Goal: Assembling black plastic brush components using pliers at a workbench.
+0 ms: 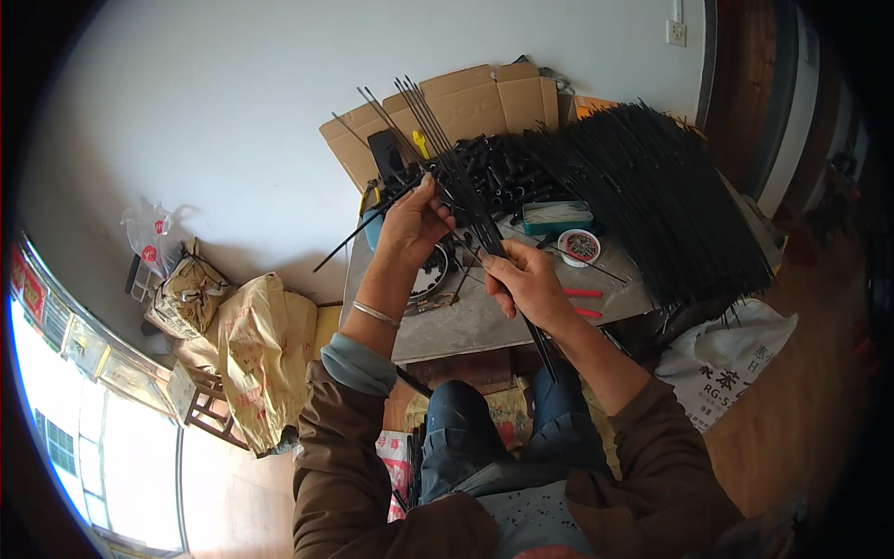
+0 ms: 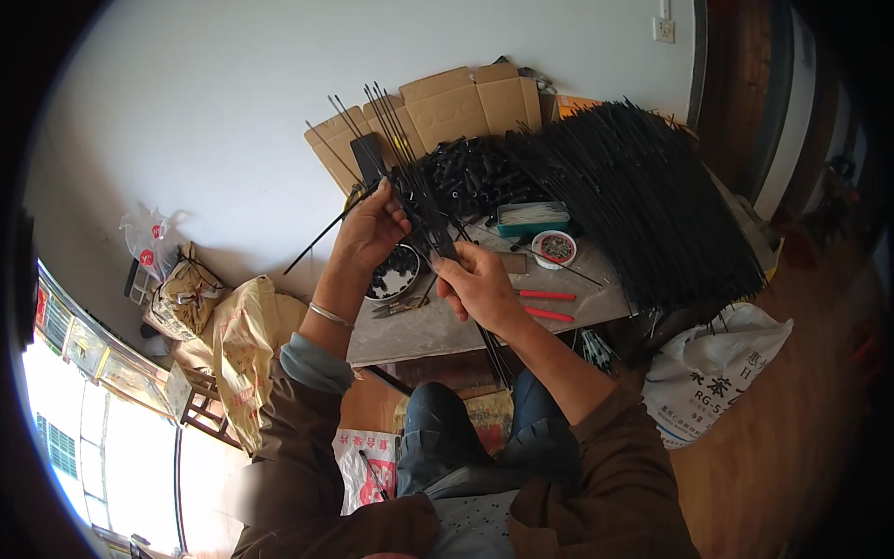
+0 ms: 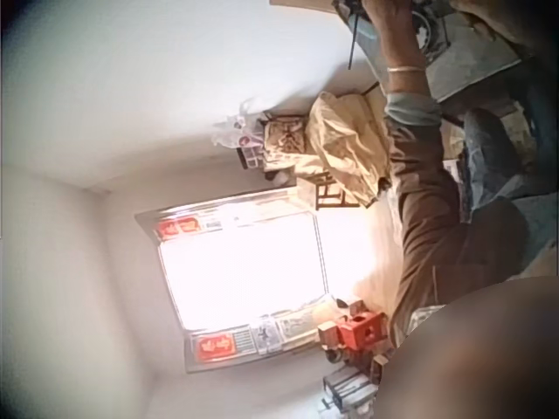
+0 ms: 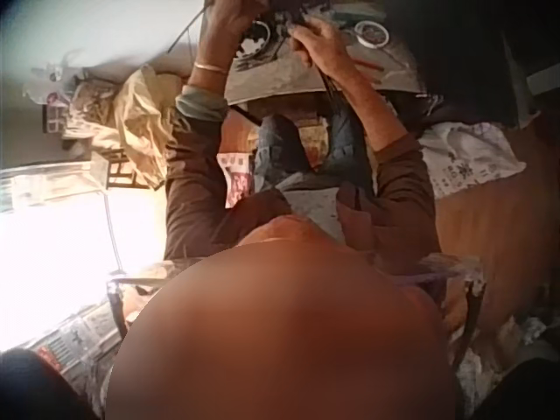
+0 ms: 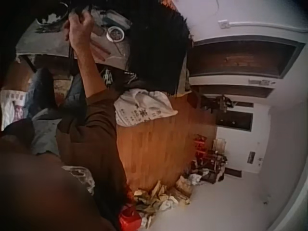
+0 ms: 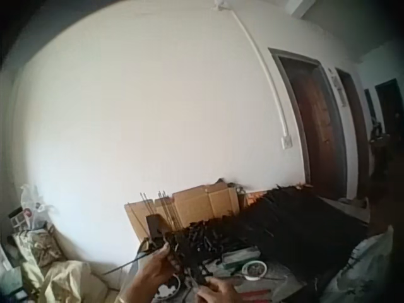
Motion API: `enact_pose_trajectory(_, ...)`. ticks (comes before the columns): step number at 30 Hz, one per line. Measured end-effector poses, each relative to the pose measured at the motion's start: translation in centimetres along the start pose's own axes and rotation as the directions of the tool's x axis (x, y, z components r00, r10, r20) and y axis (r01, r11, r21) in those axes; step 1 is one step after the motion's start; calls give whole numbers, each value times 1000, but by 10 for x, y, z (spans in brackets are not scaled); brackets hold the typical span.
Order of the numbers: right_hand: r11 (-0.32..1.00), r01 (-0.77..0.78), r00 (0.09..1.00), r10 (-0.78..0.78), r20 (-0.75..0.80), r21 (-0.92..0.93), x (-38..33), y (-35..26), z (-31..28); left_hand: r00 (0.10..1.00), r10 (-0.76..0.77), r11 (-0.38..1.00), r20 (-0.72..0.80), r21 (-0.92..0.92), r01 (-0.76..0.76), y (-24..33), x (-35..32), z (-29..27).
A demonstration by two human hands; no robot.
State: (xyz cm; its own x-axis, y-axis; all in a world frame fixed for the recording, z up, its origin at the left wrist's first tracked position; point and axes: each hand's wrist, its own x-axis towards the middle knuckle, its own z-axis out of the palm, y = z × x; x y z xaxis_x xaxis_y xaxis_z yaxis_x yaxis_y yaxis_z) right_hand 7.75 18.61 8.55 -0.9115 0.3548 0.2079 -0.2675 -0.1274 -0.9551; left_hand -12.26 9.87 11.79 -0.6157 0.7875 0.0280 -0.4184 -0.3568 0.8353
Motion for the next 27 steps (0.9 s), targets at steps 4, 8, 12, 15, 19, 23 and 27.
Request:
enact_pose_trajectory(4, 999, -47, 997, 46, -58, -21, 7, 0, 1, 977, 52, 990, -205, -116, -77, -3, -13, 22)
enact_pose_trajectory(8, 999, -18, 989, 22, -147, 30, 27, -1, -10, 921, 181, 967, -345, -110, -231, -2, -14, 5)
enact_pose_trajectory(12, 994, 71, 992, -78, -99, -78, 49, -26, -38, 837, 257, 899, -484, -198, -390, 35, -18, -17)
enact_pose_trajectory(15, 996, 68, 994, -74, -84, -65, 51, -33, -25, 865, 257, 937, -431, -108, -333, 32, -17, -6)
enact_pose_trajectory(19, 977, 37, 998, -48, -46, -211, 43, -11, 10, 931, 199, 977, -306, -9, -211, 8, -8, 22)
enact_pose_trajectory(23, 984, -31, 998, 39, 43, -178, 22, 4, 25, 962, 142, 990, -234, 48, -134, 6, 2, 26)
enact_pose_trajectory(27, 985, -38, 994, 55, 95, -167, 20, 3, 17, 979, 117, 972, -168, 222, -78, 6, 3, 20)
